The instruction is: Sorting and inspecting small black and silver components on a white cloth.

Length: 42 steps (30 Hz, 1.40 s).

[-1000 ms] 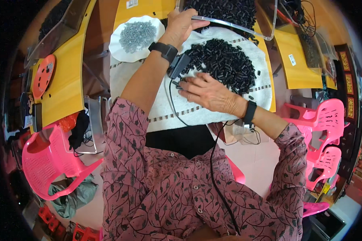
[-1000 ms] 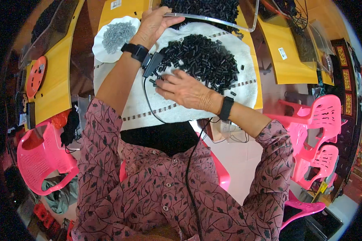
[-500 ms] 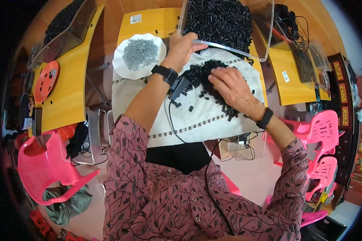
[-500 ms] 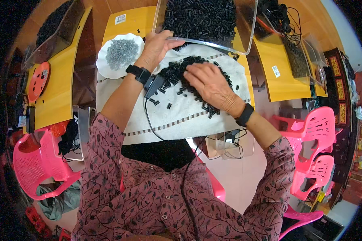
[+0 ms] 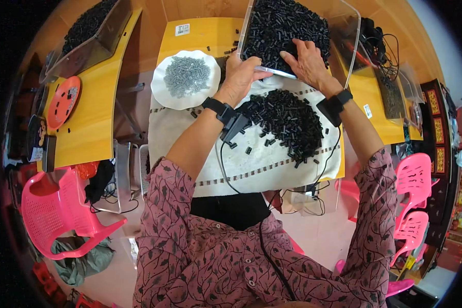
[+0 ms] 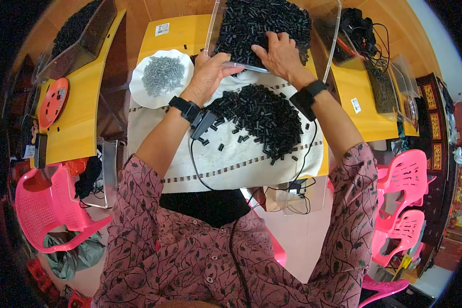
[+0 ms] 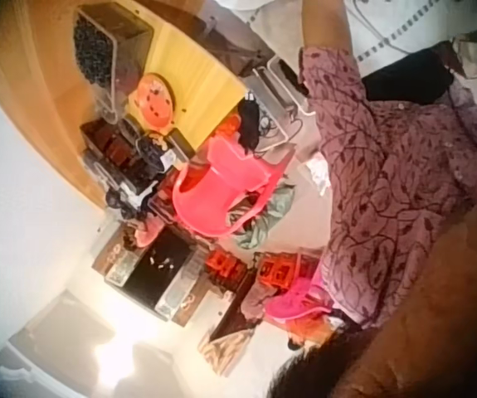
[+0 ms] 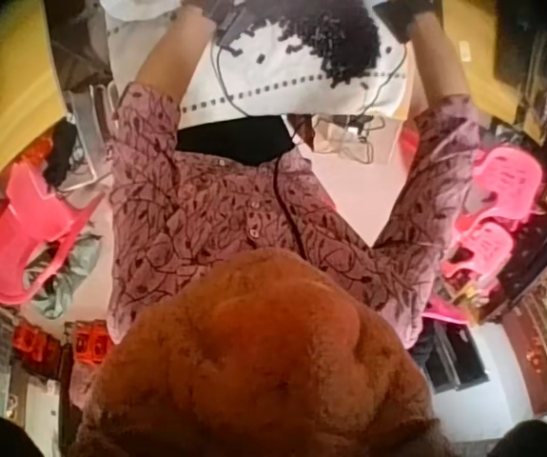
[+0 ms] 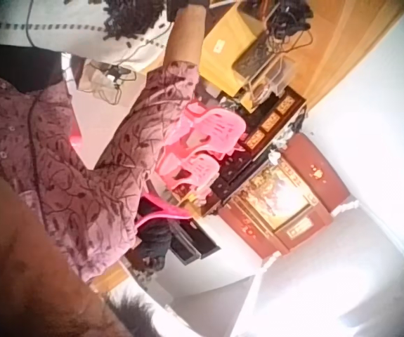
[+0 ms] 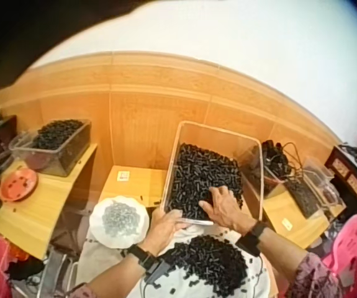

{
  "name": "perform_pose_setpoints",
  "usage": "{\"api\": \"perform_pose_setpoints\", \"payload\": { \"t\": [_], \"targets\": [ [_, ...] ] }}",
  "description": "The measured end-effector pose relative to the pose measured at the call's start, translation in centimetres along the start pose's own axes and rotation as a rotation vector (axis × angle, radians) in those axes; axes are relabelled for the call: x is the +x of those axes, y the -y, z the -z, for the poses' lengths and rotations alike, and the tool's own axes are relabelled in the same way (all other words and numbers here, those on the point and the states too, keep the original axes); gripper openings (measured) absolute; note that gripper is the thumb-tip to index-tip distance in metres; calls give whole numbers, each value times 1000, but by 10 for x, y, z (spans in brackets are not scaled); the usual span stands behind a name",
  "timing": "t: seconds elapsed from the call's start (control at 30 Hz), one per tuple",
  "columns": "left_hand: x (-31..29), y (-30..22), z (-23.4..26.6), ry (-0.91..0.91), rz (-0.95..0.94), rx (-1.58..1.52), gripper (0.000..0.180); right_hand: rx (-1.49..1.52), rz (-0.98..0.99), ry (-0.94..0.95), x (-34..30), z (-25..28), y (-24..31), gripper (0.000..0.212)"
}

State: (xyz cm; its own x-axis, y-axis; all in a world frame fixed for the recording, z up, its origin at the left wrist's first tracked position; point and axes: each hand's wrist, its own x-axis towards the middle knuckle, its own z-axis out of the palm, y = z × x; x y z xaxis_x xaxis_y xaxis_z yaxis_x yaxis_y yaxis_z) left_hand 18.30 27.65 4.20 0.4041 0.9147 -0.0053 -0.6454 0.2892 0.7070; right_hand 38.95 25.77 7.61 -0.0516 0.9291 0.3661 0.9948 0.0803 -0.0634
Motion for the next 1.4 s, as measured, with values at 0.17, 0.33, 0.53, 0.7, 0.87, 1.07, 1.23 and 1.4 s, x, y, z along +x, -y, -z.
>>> {"api": "perform_pose_setpoints", "payload": {
  "t": [0.17, 0.33, 0.53, 0.7, 0.87, 1.07, 1.23, 1.4],
  "targets": [
    [-1, -5, 4, 7, 13, 19, 39, -16, -100, 98, 22, -10, 3, 87],
    [3, 0, 2, 24, 7, 13, 41, -33, -120, 151, 34, -23, -7, 83],
    [2, -3, 5, 5, 19, 31, 42, 30, -147, 170, 38, -29, 1, 76],
    [0, 0, -4, 50, -1, 48, 31, -25, 15, 193, 41, -35, -30, 67],
    [-5, -7, 4, 51, 13, 86, 43, 226, -159, 147, 44, -15, -8, 45],
    [1, 2, 7, 102, -16, 97, 60, 208, -207, 58, 41, -18, -28, 39],
    [7, 2, 17, 126, -37, 124, 69, 398, -279, -13, 38, 10, -9, 23],
    [-15, -24, -18, 44, 19, 63, 25, 623, -381, 97, 7, 92, 61, 10]
  ]
}}
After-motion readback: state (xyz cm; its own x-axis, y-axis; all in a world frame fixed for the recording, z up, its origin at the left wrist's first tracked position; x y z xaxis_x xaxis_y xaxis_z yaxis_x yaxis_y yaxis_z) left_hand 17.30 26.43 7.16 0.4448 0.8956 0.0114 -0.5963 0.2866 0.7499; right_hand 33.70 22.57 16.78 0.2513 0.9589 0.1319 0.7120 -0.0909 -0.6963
